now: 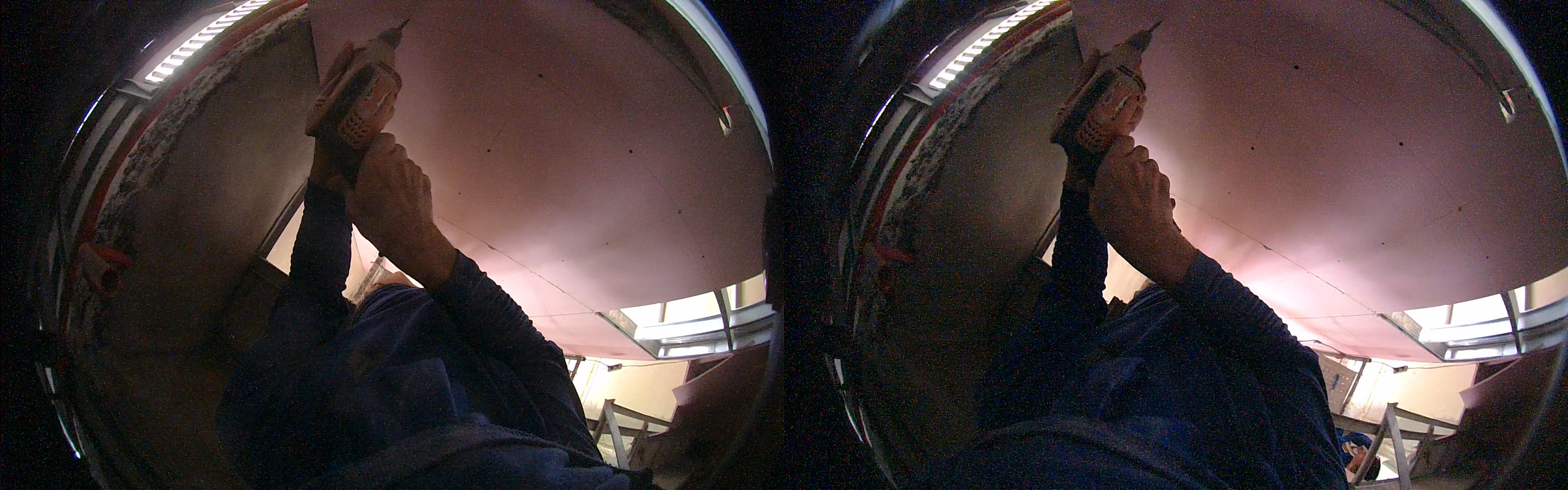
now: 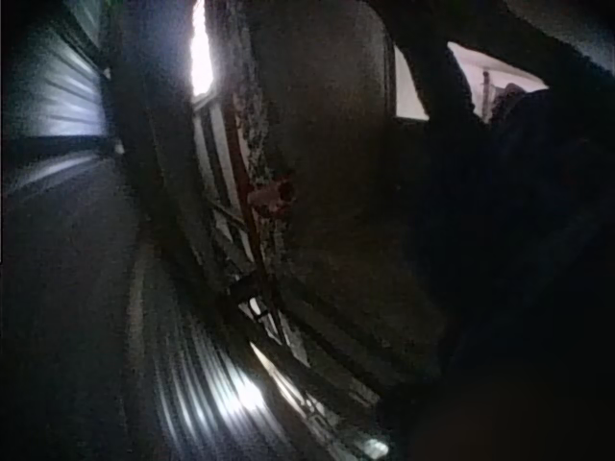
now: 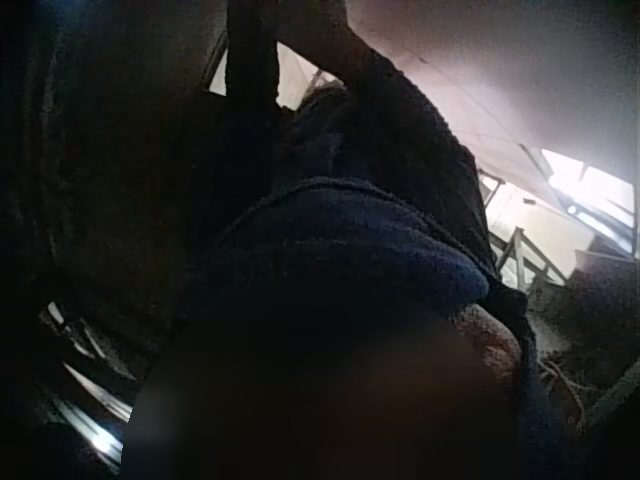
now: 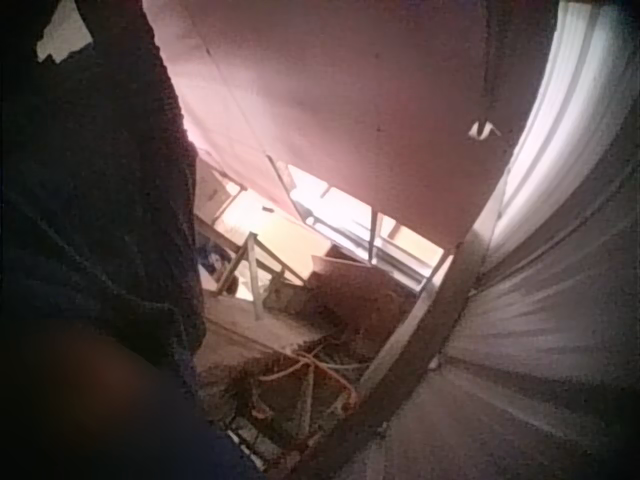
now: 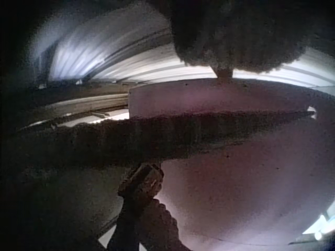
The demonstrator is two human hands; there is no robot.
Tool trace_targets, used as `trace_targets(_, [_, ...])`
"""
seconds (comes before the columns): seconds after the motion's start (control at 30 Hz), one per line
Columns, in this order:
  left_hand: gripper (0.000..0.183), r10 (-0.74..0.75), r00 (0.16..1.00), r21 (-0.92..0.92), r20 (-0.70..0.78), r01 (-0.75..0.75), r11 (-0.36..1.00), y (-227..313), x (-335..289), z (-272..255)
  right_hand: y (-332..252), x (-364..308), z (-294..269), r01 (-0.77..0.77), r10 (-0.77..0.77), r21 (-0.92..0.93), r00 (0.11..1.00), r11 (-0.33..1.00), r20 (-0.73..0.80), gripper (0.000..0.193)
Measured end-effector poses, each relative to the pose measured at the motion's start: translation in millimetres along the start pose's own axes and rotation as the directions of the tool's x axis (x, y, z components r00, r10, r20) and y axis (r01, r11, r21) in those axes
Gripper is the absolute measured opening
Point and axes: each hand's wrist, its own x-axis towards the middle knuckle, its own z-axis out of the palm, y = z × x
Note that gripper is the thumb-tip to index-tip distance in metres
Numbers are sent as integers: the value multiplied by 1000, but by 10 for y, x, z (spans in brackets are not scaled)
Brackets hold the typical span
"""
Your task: The person uses a power drill to drive screws into a pink ceiling panel. They repeatedly position the drill, drive the screw, and move to the next location.
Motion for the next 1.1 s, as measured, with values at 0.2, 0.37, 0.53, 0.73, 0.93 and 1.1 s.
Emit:
trace_targets(0.2, [56,76,993,20,-91,-74,997,-68,-62,-59,32,3,-4,-14,14,10,1000,1000,5,56])
trace_targets(0.37, [56,-65,994,1,-85,65,998,-13,24,-72,38,4,-23,-17,16,22,1000,1000,10,57])
trace_targets(0.53, [57,98,993,148,63,-106,983,-10,8,-80,14,1,-26,-4,4,13,1000,1000,7,59])
trace_targets(0.73, [62,46,999,120,-27,-43,992,-17,15,-166,3,27,-33,-29,28,16,999,999,32,61])
trace_targets(0.93, [65,107,992,147,65,-115,982,-89,42,-242,23,39,-32,-7,7,-8,1000,1000,0,60])
trace_targets(1.1, [65,26,1000,-1,4,-26,1000,-57,99,-87,40,65,-35,-24,24,-11,1000,1000,-1,57])
